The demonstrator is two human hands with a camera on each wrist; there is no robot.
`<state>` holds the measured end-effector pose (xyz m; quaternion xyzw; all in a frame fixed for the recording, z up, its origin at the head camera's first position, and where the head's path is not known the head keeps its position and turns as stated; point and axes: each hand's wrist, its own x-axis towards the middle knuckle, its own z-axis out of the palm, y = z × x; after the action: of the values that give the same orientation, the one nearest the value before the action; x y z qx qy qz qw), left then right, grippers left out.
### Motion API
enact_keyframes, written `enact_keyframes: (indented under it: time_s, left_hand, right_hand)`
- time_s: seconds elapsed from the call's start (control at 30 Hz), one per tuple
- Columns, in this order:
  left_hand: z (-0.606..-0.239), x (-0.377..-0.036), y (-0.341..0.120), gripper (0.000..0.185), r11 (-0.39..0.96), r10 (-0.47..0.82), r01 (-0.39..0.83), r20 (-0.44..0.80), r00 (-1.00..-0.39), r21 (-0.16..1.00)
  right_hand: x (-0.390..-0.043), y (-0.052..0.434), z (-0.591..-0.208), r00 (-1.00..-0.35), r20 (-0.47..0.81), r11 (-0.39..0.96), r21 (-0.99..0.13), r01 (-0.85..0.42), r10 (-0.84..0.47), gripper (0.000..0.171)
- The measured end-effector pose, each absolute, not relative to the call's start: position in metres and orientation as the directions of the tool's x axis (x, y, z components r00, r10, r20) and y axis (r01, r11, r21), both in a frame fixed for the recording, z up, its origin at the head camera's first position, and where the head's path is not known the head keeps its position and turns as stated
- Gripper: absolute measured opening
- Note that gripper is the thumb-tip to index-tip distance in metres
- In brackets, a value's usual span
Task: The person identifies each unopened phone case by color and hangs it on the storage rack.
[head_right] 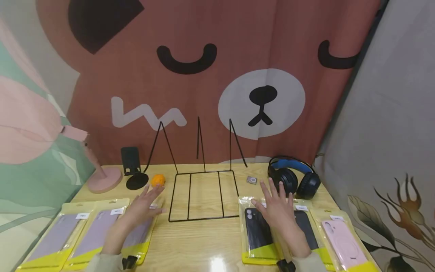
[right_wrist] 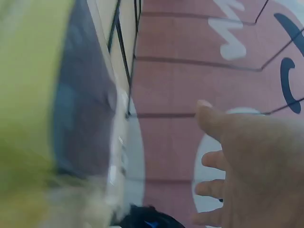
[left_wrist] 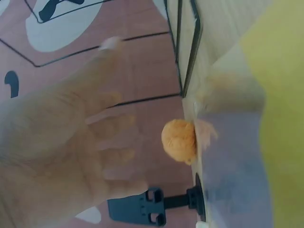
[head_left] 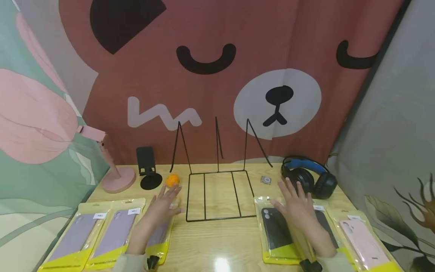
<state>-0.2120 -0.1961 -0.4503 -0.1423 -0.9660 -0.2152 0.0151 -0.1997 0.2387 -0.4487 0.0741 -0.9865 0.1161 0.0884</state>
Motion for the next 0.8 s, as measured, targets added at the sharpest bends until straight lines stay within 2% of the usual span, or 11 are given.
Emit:
enact_keyframes:
  time_s: [0.17,0.33,0.6,0.8]
  left_hand:
    - [-0.461,-0.213,-0.189,0.080,0.852,0.314,0.283,0.002,-0.949,0.441]
    - [-0.473,-0.212,-0.186,0.084,0.858,0.353,0.287,-0.085,-0.932,0.425]
    - [-0.480,-0.217,-0.179,0.077,0.854,0.357,0.282,-0.099,-0.929,0.437]
    - [-0.480,-0.218,-0.177,0.076,0.862,0.339,0.264,-0.103,-0.935,0.432]
  right_hand:
    - [-0.182,0.232,-0.459,-0.985,0.109,0.954,-0.254,-0.159,-0.135,0.072]
    - [-0.165,0.228,-0.467,-0.999,-0.005,0.949,-0.312,-0.039,-0.042,0.071]
    - [-0.149,0.222,-0.473,-0.989,-0.135,0.973,-0.212,0.088,0.060,0.100]
    - [-0.144,0.221,-0.481,-0.977,-0.196,0.977,-0.174,0.123,0.088,0.112]
